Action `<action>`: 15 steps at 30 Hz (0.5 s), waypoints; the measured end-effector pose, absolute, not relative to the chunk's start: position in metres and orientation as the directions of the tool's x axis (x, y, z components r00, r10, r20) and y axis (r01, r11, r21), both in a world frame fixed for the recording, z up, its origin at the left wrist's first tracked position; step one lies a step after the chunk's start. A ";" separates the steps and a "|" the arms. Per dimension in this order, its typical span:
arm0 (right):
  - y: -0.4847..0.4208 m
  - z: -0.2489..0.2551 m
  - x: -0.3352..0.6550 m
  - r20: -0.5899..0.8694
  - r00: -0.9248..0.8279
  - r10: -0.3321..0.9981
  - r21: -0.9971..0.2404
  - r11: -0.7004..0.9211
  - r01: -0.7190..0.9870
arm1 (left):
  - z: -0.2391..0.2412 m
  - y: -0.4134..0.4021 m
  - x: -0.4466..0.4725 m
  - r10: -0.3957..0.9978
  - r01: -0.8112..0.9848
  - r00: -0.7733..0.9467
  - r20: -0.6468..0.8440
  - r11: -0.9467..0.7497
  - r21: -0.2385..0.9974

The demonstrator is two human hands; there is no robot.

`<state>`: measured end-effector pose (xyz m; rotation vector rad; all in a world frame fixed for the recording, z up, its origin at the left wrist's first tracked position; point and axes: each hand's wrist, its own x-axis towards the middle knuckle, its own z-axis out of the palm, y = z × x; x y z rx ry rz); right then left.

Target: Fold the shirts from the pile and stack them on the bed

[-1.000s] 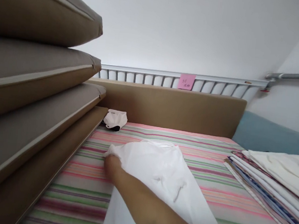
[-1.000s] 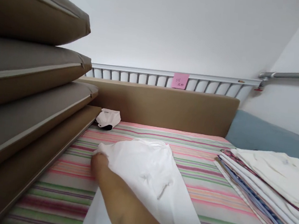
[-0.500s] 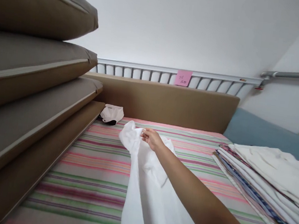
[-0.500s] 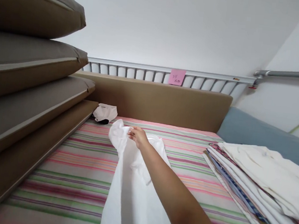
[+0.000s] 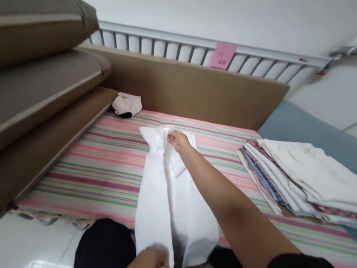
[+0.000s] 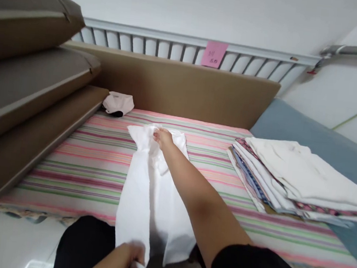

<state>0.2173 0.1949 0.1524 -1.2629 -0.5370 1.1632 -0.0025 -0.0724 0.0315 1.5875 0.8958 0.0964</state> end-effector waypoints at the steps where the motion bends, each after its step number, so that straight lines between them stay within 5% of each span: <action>1: 0.195 0.156 0.217 -0.253 0.369 0.895 -0.923 -0.108 -0.370 | 0.029 -0.074 -0.001 0.605 0.497 0.668 -0.433 0.070 0.865; 5: 0.190 0.160 0.217 -0.225 0.341 0.913 -0.931 -0.098 -0.352 | 0.024 -0.077 0.007 0.649 0.587 0.568 -0.507 0.113 0.802; 15: 0.176 0.171 0.246 -0.173 0.359 0.917 -0.966 -0.086 -0.245 | 0.009 -0.064 0.023 0.545 0.543 0.689 -0.478 0.050 0.838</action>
